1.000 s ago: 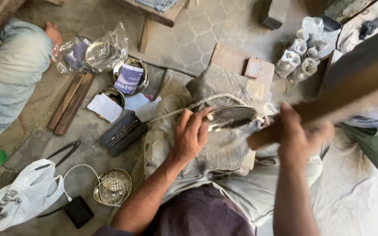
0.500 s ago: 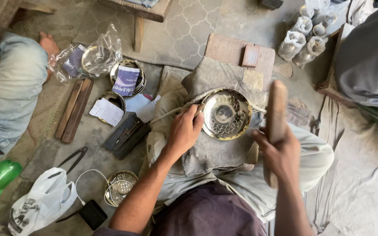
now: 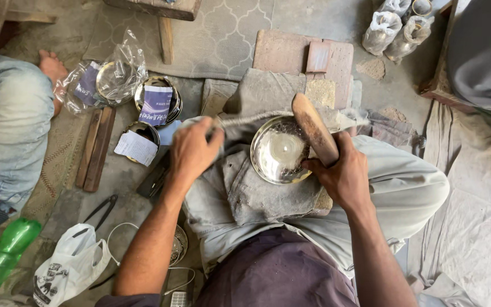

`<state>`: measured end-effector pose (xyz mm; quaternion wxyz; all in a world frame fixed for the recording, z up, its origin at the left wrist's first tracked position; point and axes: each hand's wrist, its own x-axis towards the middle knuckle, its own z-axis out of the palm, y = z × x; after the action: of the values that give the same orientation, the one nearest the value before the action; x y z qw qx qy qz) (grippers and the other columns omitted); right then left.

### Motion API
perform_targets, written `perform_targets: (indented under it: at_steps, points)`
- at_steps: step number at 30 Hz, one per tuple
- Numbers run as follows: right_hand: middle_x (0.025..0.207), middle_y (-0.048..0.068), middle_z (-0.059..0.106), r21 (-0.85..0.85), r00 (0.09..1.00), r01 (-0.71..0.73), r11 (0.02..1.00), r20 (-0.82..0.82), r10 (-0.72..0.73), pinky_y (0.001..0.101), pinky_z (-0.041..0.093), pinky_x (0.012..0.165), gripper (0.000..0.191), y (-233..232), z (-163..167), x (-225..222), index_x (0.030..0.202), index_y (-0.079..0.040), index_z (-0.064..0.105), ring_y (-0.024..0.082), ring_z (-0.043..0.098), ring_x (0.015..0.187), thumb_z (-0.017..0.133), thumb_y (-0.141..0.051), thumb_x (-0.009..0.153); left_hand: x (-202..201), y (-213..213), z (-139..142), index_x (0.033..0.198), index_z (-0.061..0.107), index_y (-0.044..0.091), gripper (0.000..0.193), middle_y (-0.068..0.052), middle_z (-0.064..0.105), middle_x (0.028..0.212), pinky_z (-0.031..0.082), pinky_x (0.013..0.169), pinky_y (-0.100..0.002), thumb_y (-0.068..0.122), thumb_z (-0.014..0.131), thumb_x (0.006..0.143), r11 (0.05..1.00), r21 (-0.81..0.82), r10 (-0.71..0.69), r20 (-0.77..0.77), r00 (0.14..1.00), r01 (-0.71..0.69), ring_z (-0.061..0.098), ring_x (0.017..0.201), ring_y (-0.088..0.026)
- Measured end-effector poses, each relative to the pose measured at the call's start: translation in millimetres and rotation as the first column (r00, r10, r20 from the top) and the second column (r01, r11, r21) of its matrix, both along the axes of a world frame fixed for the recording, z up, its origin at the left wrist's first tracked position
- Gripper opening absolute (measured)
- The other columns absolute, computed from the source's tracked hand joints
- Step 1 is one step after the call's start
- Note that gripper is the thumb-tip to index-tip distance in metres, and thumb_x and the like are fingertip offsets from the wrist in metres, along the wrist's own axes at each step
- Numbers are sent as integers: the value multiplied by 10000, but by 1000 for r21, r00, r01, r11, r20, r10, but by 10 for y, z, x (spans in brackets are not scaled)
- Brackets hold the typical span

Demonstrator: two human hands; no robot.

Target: The person sits on the floor holding a punch against a decorative brass plate resting on a padded cloth and strikes the punch with a wooden mallet, repositioning the punch repeatedly to work the patterned surface. At the end they set the plate aside and reach for another item.

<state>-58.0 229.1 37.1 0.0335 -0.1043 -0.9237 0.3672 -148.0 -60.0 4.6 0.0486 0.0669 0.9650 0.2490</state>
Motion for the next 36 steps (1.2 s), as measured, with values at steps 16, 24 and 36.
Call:
perform_targets:
  at_steps: [16,24,36]
  points:
    - [973,194,748,-95,963,-271,958,-44,267,428,578,737,627,214,79,-98,1141,1,626,338,757,875,930,-251,654,-331,825,397,1152,614,95,158,-97,712,879,549,567,-459,139,632,1001,974,186,-78,-262,962,130,718,720,-300]
    - [964,165,766,-127,989,-136,983,43,142,384,591,724,546,246,-41,-135,1106,-9,629,264,780,874,920,-241,707,-94,908,402,1115,682,87,157,-91,675,944,567,641,-373,146,740,981,870,281,-355,-213,910,405,698,752,-204]
    - [1027,187,758,-124,987,-123,985,88,134,400,591,762,470,296,-54,-282,1125,-7,639,268,755,905,892,-143,752,404,581,38,1238,659,103,383,-79,704,1142,593,672,-384,201,790,891,958,206,-184,-90,979,199,752,842,-274]
